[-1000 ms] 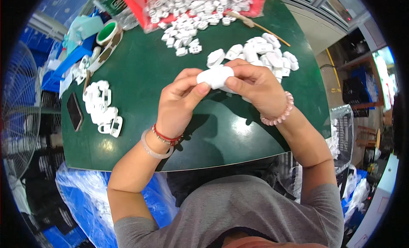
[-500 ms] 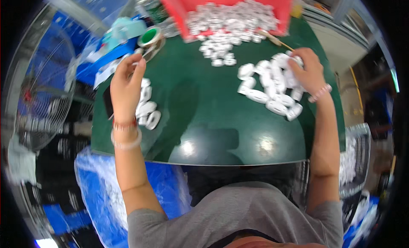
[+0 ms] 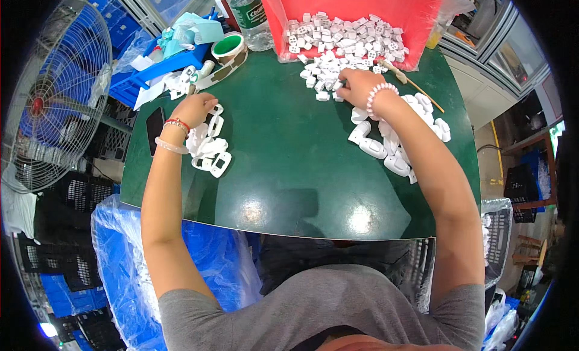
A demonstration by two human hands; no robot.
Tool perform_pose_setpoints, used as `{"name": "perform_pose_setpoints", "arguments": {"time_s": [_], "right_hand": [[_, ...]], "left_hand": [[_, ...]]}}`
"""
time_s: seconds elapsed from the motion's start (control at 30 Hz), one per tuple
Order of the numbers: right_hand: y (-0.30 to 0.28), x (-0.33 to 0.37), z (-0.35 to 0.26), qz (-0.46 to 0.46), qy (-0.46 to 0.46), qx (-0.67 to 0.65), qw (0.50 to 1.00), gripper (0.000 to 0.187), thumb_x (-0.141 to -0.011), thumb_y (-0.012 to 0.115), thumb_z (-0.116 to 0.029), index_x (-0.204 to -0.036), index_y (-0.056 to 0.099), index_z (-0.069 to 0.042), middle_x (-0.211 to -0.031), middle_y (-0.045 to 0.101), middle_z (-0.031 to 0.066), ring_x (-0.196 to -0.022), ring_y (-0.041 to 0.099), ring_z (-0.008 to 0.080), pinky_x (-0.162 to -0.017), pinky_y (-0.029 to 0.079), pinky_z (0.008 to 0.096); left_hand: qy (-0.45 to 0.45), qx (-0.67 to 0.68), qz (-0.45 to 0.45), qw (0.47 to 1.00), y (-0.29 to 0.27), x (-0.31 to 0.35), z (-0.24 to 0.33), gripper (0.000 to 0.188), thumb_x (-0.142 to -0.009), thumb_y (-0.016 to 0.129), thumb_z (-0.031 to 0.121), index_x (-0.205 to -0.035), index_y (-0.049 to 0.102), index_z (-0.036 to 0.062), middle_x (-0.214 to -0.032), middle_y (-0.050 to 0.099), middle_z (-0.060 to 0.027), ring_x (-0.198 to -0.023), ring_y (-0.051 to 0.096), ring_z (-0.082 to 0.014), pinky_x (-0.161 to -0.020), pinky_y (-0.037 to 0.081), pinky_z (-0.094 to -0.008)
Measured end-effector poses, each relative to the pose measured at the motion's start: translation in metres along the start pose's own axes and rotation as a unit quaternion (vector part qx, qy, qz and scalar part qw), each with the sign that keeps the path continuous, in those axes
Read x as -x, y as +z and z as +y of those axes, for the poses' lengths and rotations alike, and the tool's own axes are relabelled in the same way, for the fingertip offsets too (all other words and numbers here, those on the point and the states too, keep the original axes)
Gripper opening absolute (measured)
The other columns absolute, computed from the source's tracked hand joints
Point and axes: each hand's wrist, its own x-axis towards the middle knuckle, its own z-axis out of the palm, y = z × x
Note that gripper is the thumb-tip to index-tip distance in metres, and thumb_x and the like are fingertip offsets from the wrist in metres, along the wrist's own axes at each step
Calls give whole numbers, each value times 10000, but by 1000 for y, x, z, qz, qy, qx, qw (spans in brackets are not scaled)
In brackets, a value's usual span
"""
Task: The person assembles small white plastic housing components by hand at a workbench.
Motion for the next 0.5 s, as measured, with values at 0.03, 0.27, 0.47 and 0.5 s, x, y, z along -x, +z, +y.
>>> {"name": "perform_pose_setpoints", "arguments": {"time_s": [0.03,0.27,0.47,0.5], "right_hand": [[1,-6,-4,-2,-1,-1,1000,313,-782,580,-285,-990,590,-52,-928,623,131,-891,591,278,-778,451,370],[-3,-9,-3,10,59,-87,994,340,-781,591,-301,-966,570,-17,-931,616,165,-863,599,292,-759,466,362],[-19,61,-18,86,-33,-509,856,281,-809,618,-196,-1018,541,-25,-842,579,36,-711,550,110,-635,460,247],[-21,76,-22,35,-28,-630,775,273,-814,619,-204,-1010,549,-26,-826,590,39,-723,559,110,-623,469,235]], "left_hand": [[-2,0,-2,1000,-1,0,2,280,-828,551,256,-984,623,35,-869,634,-165,-833,602,-284,-752,455,-350],[46,28,13,998,-7,8,28,235,-774,633,215,-864,617,-1,-865,601,-142,-766,585,-226,-687,455,-330],[136,396,157,894,13,37,114,183,-754,650,30,-907,550,19,-1047,543,-70,-836,574,-151,-720,464,-252],[141,501,129,844,24,45,140,201,-749,647,-4,-921,544,17,-1033,542,-56,-863,571,-144,-754,467,-245]]}}
